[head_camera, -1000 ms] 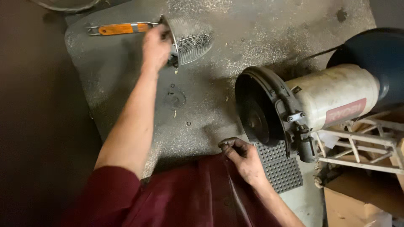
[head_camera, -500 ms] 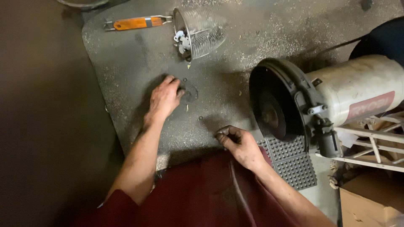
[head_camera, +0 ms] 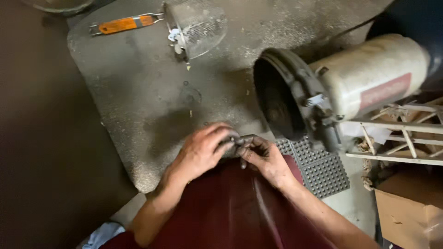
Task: The person picks up and holds small metal nuts and components against a bench grinder to clean them, then places them into a small metal basket.
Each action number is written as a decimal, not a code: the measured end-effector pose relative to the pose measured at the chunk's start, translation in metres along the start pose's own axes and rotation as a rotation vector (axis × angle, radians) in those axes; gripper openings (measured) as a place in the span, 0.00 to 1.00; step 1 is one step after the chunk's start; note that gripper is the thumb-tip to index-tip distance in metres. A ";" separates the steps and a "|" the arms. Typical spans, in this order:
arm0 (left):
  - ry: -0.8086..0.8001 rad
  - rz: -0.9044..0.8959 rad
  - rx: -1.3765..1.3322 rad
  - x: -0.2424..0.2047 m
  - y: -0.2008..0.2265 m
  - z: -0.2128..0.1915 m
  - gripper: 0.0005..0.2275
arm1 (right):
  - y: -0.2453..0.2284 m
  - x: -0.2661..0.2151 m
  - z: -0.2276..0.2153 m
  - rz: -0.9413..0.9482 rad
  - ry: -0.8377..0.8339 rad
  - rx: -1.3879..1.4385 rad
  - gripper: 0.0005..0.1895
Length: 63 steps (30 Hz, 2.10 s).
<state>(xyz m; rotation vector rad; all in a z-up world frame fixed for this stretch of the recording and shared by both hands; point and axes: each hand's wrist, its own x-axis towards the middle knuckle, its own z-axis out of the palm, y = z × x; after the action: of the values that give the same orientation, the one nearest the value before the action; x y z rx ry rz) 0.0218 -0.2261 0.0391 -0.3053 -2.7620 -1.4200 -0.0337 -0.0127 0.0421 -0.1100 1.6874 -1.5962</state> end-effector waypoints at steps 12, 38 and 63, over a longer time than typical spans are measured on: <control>0.030 0.117 0.060 0.022 0.082 0.059 0.05 | 0.040 -0.045 -0.076 -0.024 -0.020 0.226 0.08; 0.838 -0.590 -1.111 0.039 0.089 0.205 0.08 | 0.009 -0.032 -0.113 0.092 0.152 0.492 0.06; 0.875 -0.726 -1.009 0.049 0.091 0.208 0.08 | 0.016 -0.027 -0.117 0.162 0.204 0.563 0.08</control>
<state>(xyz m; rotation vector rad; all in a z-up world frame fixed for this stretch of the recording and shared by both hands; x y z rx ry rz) 0.0048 0.0016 -0.0048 1.1285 -1.3157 -2.2144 -0.0763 0.0994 0.0283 0.4733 1.2881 -1.9398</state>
